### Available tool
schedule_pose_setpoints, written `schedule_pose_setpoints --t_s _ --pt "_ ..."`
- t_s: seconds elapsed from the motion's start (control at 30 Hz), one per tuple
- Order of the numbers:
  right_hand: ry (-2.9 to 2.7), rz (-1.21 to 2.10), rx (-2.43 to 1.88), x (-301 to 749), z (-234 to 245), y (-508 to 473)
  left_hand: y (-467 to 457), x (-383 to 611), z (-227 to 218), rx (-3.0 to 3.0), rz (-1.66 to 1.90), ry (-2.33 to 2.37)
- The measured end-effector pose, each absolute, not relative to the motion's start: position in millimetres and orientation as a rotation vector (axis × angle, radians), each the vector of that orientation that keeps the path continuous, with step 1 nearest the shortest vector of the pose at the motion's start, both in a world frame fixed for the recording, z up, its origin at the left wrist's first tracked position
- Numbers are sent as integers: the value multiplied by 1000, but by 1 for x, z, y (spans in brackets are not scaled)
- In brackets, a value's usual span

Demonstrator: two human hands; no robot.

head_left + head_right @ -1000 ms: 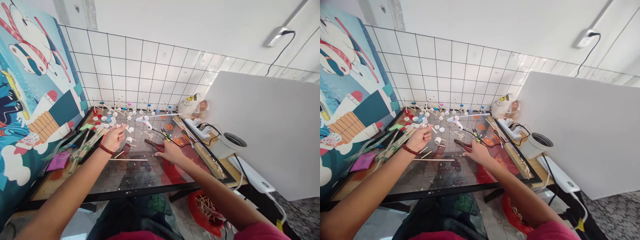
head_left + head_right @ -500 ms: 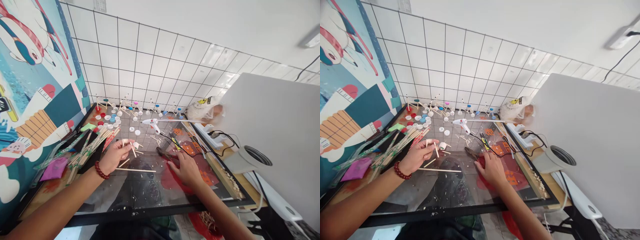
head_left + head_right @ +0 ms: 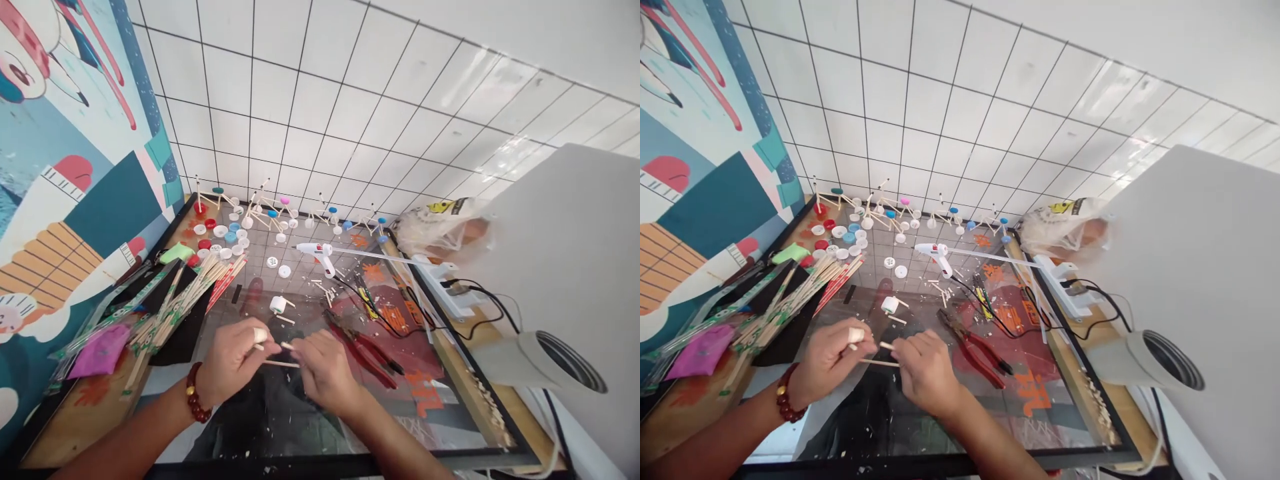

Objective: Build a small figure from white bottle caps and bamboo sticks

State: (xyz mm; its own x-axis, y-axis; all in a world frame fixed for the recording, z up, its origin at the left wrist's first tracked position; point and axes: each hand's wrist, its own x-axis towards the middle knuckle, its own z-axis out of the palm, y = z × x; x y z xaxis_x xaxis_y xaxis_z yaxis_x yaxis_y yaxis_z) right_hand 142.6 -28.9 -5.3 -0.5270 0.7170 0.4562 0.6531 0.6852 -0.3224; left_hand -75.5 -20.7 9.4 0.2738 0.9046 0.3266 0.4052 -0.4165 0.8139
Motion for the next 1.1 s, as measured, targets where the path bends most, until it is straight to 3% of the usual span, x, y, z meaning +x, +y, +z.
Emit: schedule_pose_setpoints --t_s 0.1,0.23,0.63,0.97,1.1 --pt "-2152 121 -1154 162 -12 -15 -4 -97 15 2293 1232 1411" --pt "-2089 27 -1137 177 -13 -10 19 -116 16 2461 1158 1766" --pt "-2233 22 -713 167 -9 -19 23 -138 12 2574 251 2007" --pt "-2185 -16 -826 172 -14 -11 30 -121 27 2559 824 2051" --pt "-2107 38 -957 177 -17 -8 32 -118 34 2440 730 2186"
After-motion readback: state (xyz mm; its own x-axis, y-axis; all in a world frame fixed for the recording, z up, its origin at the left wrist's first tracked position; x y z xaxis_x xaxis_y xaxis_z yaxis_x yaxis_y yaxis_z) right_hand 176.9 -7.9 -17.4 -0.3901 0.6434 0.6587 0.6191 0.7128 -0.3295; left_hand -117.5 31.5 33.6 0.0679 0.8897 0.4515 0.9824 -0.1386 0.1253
